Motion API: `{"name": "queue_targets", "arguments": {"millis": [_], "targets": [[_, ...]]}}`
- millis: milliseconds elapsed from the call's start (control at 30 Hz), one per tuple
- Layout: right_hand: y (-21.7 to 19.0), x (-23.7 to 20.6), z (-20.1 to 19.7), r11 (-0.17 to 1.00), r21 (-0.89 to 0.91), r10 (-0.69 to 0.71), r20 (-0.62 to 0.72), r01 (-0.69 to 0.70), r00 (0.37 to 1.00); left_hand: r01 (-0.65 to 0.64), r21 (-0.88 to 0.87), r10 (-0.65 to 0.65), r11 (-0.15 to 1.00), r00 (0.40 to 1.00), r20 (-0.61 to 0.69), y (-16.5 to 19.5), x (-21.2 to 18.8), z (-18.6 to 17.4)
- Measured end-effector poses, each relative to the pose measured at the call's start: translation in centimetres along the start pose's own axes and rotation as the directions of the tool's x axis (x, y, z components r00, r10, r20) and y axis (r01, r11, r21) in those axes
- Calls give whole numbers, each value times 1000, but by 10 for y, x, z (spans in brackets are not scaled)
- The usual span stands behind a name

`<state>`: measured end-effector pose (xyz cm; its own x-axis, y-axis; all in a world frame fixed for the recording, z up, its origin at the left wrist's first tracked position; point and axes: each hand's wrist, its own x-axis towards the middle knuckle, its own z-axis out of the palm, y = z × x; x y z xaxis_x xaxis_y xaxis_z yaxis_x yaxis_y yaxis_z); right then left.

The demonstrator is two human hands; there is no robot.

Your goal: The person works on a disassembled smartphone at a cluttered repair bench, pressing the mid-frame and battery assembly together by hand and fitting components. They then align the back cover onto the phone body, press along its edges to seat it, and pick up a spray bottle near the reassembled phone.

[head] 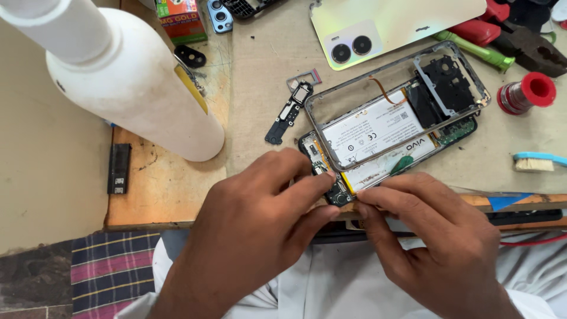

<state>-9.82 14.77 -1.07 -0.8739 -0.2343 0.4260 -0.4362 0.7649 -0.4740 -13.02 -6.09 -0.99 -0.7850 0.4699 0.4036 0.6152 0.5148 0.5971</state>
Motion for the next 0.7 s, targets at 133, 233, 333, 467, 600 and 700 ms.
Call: {"name": "queue_targets", "arguments": {"millis": [133,233,333,467,600,700], "targets": [[-1,0,-2,1000,-19,21,34,-20,999,54,-73,-58,996,997,-50,-7,-7,5],[2,1,-1,1000,-17,-9,57,10,998,50,-88,-55,995,997,-47,-10,-7,5],[10,2,-3,999,-19,-46,136,49,990,68,-87,-70,994,997,-15,-11,-6,4],[21,4,-9,991,-18,-122,247,131,961,35,-71,-37,997,999,-26,-11,-5,4],[29,11,-18,981,-29,-169,380,194,910,5,-55,-6,998,1000,-5,-12,-6,2],[35,20,-22,969,-11,-216,448,247,868,-8,-65,10,998,1000,17,-13,-5,1]]}}
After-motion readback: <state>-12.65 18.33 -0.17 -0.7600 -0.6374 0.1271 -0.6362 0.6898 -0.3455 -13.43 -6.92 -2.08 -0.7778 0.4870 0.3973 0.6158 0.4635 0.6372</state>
